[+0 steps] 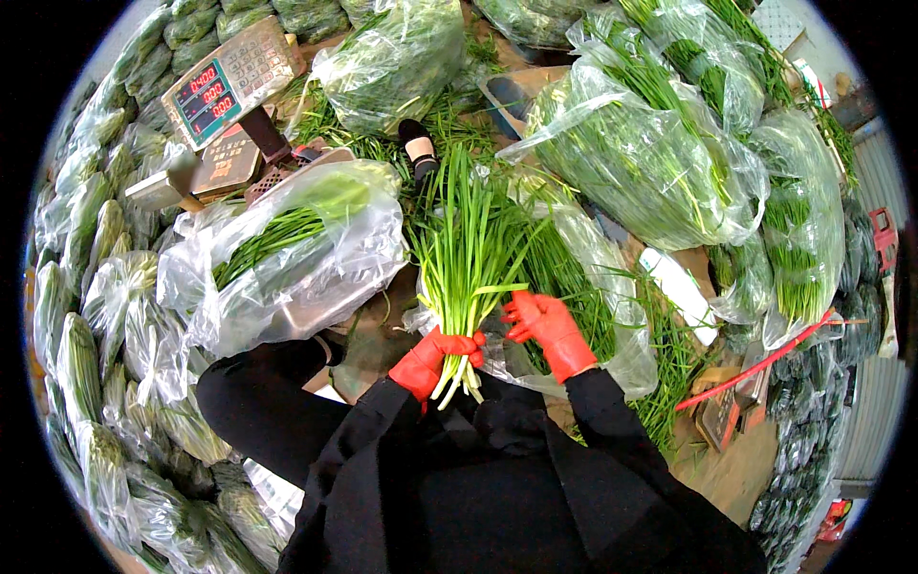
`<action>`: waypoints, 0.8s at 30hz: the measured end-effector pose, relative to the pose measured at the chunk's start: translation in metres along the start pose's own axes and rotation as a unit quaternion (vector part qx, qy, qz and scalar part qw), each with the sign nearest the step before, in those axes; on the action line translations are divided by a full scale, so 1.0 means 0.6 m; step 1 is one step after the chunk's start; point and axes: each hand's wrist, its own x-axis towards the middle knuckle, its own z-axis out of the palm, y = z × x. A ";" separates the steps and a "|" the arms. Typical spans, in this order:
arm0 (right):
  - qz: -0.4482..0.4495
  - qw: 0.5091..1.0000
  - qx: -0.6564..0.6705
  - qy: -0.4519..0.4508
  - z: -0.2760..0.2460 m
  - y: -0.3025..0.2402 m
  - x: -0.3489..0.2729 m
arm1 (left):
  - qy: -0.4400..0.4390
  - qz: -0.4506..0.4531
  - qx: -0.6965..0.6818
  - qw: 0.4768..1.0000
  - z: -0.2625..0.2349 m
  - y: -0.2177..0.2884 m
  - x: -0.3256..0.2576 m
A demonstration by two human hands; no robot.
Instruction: The person weighs bundles of green onions on a digital scale and places them into plastic bags by hand.
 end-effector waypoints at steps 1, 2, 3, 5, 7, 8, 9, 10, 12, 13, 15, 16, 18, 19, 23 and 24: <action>-0.033 0.999 -0.017 -0.024 0.018 0.002 -0.003 | 0.001 0.010 0.028 1.000 0.002 0.004 -0.001; -0.101 0.994 0.034 -0.022 0.041 0.007 -0.015 | 0.002 0.021 0.056 0.998 0.007 0.009 -0.002; -0.107 0.990 0.047 -0.073 0.035 0.008 -0.020 | 0.015 0.027 0.113 0.993 0.033 0.020 -0.004; -0.069 0.981 0.096 -0.153 0.040 0.036 -0.005 | 0.070 0.127 0.474 0.869 0.025 0.018 0.009; -0.045 0.945 0.293 -0.137 0.061 0.028 0.004 | 0.147 0.141 0.715 0.669 0.095 0.034 -0.012; -0.037 0.913 0.388 -0.124 0.070 0.026 0.005 | 0.167 0.434 0.734 0.494 0.061 -0.010 0.004; 0.010 0.883 0.442 -0.155 0.083 -0.007 -0.009 | 0.279 0.394 0.845 0.231 0.066 -0.023 0.013; 0.058 0.847 0.496 -0.181 0.085 -0.020 -0.009 | 0.358 0.306 0.880 -0.054 0.079 -0.027 0.022; 0.062 0.884 0.449 -0.111 0.095 -0.023 -0.002 | 0.346 0.340 0.875 -0.006 0.096 -0.018 0.006; 0.064 0.889 0.446 -0.080 0.106 -0.044 -0.007 | 0.325 0.352 0.875 0.068 0.115 -0.006 -0.017; 0.034 0.862 0.490 -0.123 0.073 -0.028 0.041 | 0.131 0.439 0.811 0.365 0.113 0.032 -0.062; 0.048 0.841 0.518 -0.145 0.065 -0.033 0.065 | 0.067 0.410 0.771 0.483 0.111 0.058 -0.086; 0.040 0.769 0.607 -0.198 0.045 -0.059 0.098 | 0.006 0.418 0.671 0.612 0.089 0.100 -0.114; 0.005 0.779 0.589 -0.213 0.060 -0.080 0.104 | 0.058 0.364 0.634 0.680 0.061 0.121 -0.127; -0.116 0.799 0.489 -0.331 0.184 -0.203 0.066 | 0.300 0.225 0.639 0.671 -0.088 0.220 -0.169; -0.163 0.804 0.428 -0.379 0.219 -0.225 0.057 | 0.332 0.234 0.646 0.646 -0.111 0.242 -0.174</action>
